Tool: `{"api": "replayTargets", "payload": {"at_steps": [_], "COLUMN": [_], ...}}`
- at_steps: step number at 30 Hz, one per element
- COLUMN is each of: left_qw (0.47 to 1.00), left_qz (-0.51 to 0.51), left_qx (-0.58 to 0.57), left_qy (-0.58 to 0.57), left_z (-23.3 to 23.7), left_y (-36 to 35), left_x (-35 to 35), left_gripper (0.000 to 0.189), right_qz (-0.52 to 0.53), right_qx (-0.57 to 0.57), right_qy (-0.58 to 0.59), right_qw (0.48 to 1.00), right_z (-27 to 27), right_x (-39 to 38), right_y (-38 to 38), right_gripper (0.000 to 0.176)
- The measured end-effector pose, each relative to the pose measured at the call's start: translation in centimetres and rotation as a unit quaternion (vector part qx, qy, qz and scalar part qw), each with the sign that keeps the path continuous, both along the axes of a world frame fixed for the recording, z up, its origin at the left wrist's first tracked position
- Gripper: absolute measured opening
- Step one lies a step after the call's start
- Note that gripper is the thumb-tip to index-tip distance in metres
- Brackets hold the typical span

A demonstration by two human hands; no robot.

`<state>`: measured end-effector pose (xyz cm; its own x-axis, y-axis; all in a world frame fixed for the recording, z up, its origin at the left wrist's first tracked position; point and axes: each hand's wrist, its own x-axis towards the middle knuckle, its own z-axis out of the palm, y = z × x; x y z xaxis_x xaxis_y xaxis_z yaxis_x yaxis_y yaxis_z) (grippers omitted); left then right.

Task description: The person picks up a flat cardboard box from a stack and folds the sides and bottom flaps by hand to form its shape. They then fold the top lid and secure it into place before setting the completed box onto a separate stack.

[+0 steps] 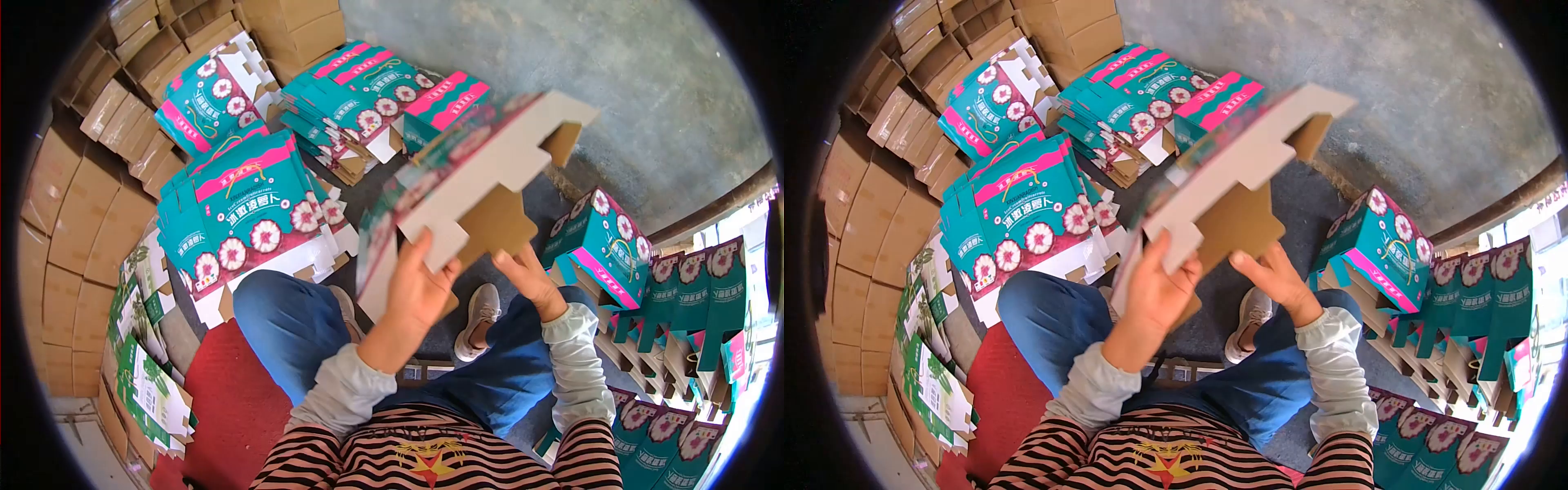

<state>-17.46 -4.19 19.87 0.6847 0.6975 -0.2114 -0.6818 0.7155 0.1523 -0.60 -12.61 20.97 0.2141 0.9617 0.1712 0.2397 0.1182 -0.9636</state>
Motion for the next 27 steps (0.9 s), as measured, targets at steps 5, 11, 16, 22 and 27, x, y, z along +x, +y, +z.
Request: {"api": "replayTargets", "payload": {"at_steps": [5,11,16,22,27], "left_qw": [0.993,0.995,0.729,0.571,0.537], "left_qz": [-0.056,-0.094,0.035,-0.01,0.037], "left_qx": [-0.101,-0.027,0.505,0.616,0.688], "left_qy": [-0.036,-0.025,0.461,0.543,0.487], "left_z": [-2.3,3.6,-0.4,-4.5,-2.2], "left_y": [-2.1,-2.3,-3.0,-3.6,-3.4], "left_x": [0.6,-4.2,-8.2,-6.3,-4.9], "left_gripper": [0.035,0.057,0.049,0.089,0.096], "right_qz": [-0.022,0.017,0.008,0.031,0.022], "right_qx": [-0.13,-0.239,-0.255,-0.278,-0.279], "right_qy": [0.135,0.161,0.148,0.129,0.107], "right_qw": [0.982,0.957,0.955,0.951,0.954], "right_z": [-2.3,-4.0,-3.8,-3.4,-2.4], "right_x": [1.0,2.6,2.1,1.9,1.2], "right_y": [0.6,0.2,-0.5,-0.1,0.6], "right_gripper": [0.039,0.043,0.042,0.039,0.036]}}
